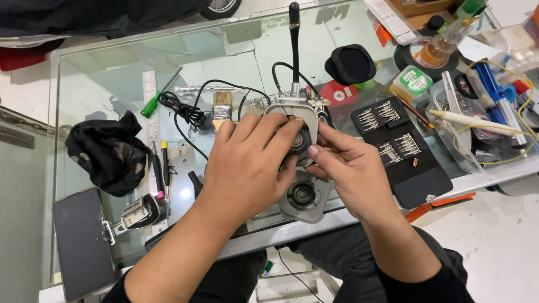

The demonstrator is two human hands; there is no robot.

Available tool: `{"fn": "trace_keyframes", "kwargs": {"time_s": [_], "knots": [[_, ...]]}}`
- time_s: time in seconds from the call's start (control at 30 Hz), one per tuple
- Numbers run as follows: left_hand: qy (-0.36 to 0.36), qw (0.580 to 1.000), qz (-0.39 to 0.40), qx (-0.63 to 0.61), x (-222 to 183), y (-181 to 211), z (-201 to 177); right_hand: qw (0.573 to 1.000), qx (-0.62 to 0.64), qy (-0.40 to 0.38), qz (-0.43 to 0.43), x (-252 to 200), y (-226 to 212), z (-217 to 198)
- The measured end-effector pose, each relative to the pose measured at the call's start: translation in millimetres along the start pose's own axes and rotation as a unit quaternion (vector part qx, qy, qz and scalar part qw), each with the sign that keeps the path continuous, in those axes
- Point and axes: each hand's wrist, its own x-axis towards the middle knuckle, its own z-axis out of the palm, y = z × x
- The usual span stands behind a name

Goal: Cleaning electronic components with a brush and applying adhesive to the edges for assembly on a repair bench.

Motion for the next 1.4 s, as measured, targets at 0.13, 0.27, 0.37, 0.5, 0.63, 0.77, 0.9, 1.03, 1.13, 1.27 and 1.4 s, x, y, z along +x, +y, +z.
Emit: {"fn": "trace_keyframes", "kwargs": {"time_s": [0.13, 0.27, 0.37, 0.5, 0.63, 0.77, 0.9, 1.03, 1.13, 1.27, 1.4], "knots": [[0.002, 1.0, -0.006, -0.002, 1.4, 1.6, 4.3, 1.0, 0.002, 0.007, 0.016, -0.2, -1.3, 0.1], [-0.001, 0.997, -0.03, -0.078, 2.5, -7.0, -0.1, 1.0, 0.003, 0.0, 0.016, 0.8, -2.5, -2.1], [-0.043, 0.957, -0.126, -0.256, 1.3, -14.2, -0.3, 1.0, -0.009, -0.005, 0.02, -0.2, -6.2, -2.2], [-0.066, 0.907, -0.187, -0.371, -3.8, -18.6, 1.5, 1.0, -0.02, -0.004, 0.02, -1.8, -9.1, -0.8], [-0.074, 0.855, -0.22, -0.464, -8.9, -25.1, 0.6, 0.999, -0.035, -0.002, 0.01, -2.9, -11.9, -1.3], [-0.058, 0.816, -0.222, -0.531, -14.4, -33.6, 6.9, 1.0, -0.024, -0.003, 0.009, -2.6, -8.7, -1.5], [-0.056, 0.792, -0.247, -0.556, -13.8, -32.0, 7.6, 1.0, -0.011, -0.015, 0.001, -3.6, -8.4, -2.0], [0.012, 0.953, -0.111, -0.281, -3.3, -20.9, -2.3, 1.0, -0.013, -0.028, -0.004, -1.5, -5.0, -4.0], [0.072, 0.994, 0.018, -0.079, 0.7, -14.1, -5.7, 1.0, 0.0, -0.017, 0.009, -0.6, -1.4, -3.5], [0.084, 0.996, 0.034, 0.002, 2.3, -9.8, -7.5, 1.0, 0.001, -0.024, -0.002, -1.5, -0.9, -3.2], [0.048, 0.988, -0.083, -0.121, 0.3, -10.3, -4.4, 0.999, 0.002, -0.037, 0.007, -1.6, -2.0, -3.1]]}}
